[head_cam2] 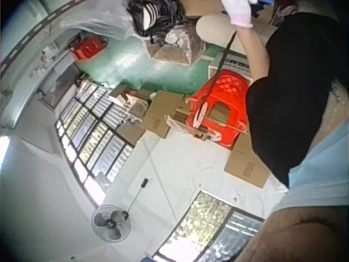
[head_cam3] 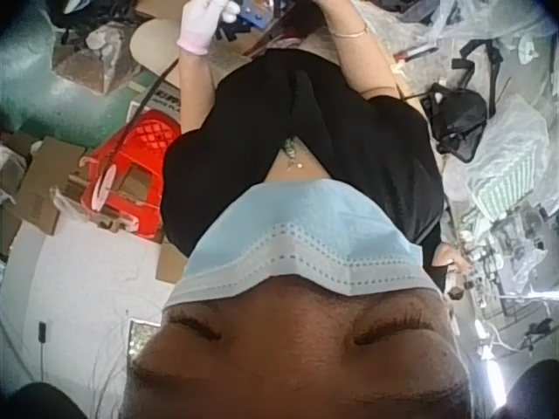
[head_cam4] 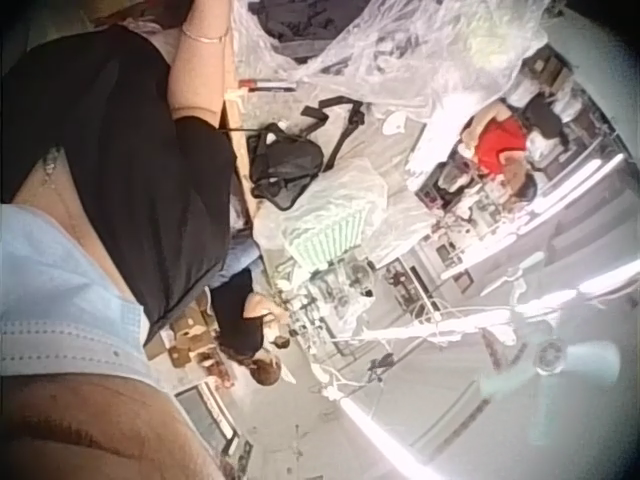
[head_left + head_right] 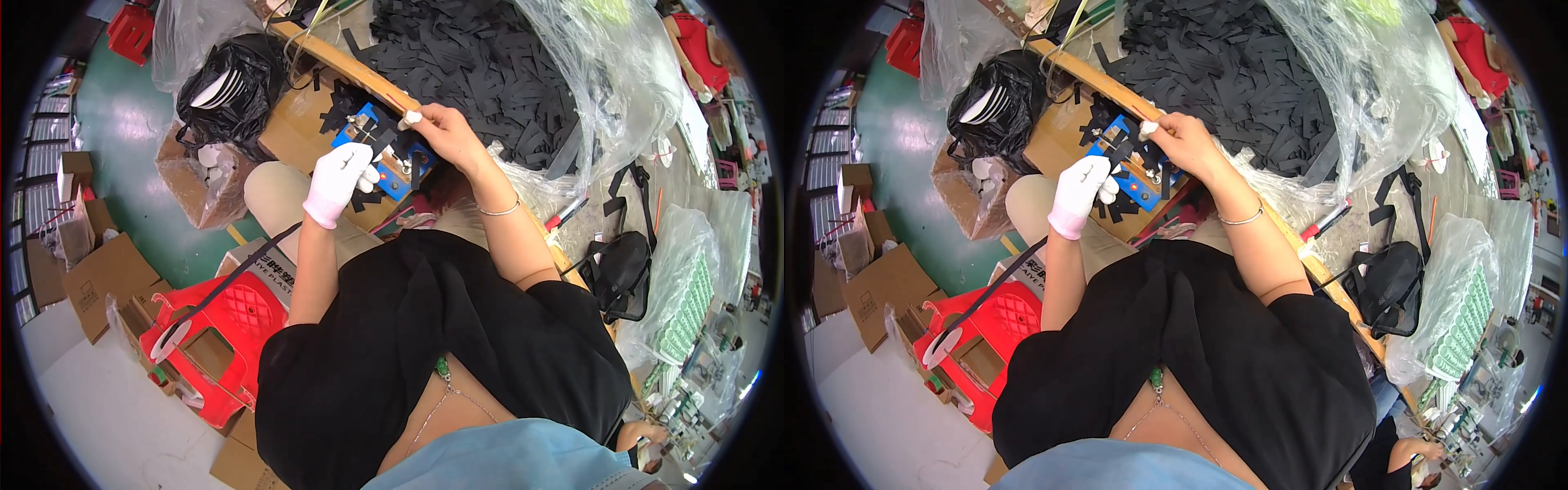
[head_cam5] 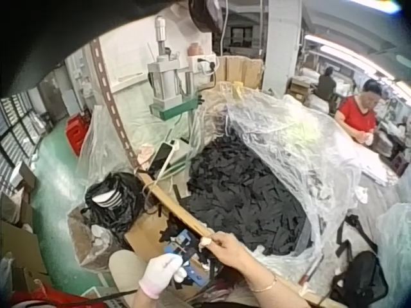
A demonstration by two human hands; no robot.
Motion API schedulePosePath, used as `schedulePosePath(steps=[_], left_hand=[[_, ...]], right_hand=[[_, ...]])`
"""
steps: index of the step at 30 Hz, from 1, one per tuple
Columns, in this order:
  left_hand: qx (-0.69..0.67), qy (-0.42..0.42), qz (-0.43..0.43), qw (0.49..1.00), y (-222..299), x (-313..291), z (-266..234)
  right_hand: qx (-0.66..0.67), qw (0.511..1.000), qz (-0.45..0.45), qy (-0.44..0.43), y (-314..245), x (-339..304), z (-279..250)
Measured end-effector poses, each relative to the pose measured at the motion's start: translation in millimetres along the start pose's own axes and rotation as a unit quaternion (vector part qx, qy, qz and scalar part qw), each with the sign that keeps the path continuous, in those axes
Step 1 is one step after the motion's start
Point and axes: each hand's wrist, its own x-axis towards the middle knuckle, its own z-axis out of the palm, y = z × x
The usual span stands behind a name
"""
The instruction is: The person assembles small black components and white plastic rings by hand using a blue assembly fixture on a workbench.
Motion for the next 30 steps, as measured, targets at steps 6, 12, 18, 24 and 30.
schedulePosePath(steps=[6,12,18,24,30], left_hand=[[0.017,0.005,-0.027,0.999,2,10,7],[0.042,0.019,-0.051,0.998,2,8,7],[0.076,0.012,-0.114,0.991,-10,4,-14],[0.073,0.032,-0.117,0.990,-24,8,-18],[0.089,0.049,-0.117,0.988,-36,15,-16]], right_hand=[[0.110,0.989,0.076,-0.060,-6,-7,-2],[0.109,0.992,0.042,-0.039,1,-3,2],[-0.212,0.967,-0.041,0.138,7,8,2],[-0.261,0.952,-0.028,0.158,4,9,6],[-0.286,0.945,-0.028,0.159,-1,4,10]])
